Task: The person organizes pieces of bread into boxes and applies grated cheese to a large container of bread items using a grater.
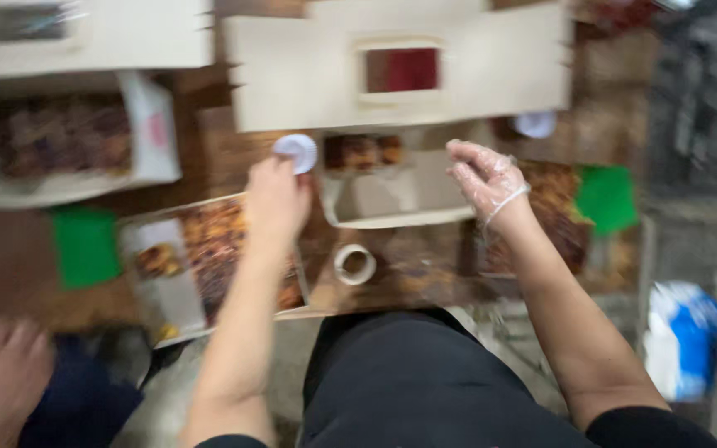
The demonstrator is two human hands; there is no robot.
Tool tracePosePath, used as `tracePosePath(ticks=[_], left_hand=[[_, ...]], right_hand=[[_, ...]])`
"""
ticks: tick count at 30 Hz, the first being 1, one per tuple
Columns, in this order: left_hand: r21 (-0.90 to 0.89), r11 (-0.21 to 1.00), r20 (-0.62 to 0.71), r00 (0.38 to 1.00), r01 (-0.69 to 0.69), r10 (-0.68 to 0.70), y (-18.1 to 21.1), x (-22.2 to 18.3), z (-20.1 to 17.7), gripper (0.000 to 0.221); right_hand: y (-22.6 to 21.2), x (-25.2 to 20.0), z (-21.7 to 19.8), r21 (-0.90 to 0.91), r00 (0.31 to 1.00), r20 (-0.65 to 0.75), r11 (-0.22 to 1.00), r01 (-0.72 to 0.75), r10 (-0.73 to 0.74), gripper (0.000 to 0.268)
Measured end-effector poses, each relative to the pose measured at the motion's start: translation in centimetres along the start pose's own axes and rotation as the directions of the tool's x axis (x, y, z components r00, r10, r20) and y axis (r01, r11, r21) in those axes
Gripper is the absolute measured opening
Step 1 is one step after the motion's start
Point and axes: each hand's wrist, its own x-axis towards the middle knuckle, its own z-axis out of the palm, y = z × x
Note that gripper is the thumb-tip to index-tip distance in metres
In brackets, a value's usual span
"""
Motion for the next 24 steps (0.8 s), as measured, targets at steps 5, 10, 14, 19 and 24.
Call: tracePosePath(ticks=[5, 10, 14, 19, 24], left_hand=[[0.230, 0.973, 0.341, 0.937, -0.007, -0.073, -1.8, 1.7, 4.5, 0.022], [0.293, 0.956, 0.305, 0.944, 0.031, -0.124, -2.4, 1.6, 5.3, 0.021], [0.209, 0.975, 0.177, 0.977, 0.081, -0.120, -1.9, 1.6, 5.5, 0.018], [-0.070, 0.946, 0.184, 0.936, 0.317, -0.300, -1.2, -0.2, 5.5, 0.020], [-0.220, 0.968, -0.318, 0.928, 0.124, -0.192, 2.1, -2.5, 2.7, 0.006]], right_hand=[[3.1, -5.7, -12.6, -0.223, 0.949, -0.294, 0.974, 0.044, -0.110, 0.024], [15.0, -9.1, -27.6, -0.478, 0.805, -0.580, 0.853, -0.211, -0.126, 0.026], [21.0, -9.6, -31.6, -0.436, 0.844, -0.518, 0.892, -0.119, -0.141, 0.031], [20.6, -8.3, -29.8, -0.618, 0.871, -0.481, 0.745, -0.252, -0.104, 0.037], [19.5, -8.4, -30.1, -0.662, 0.887, -0.451, 0.704, -0.255, -0.103, 0.040]])
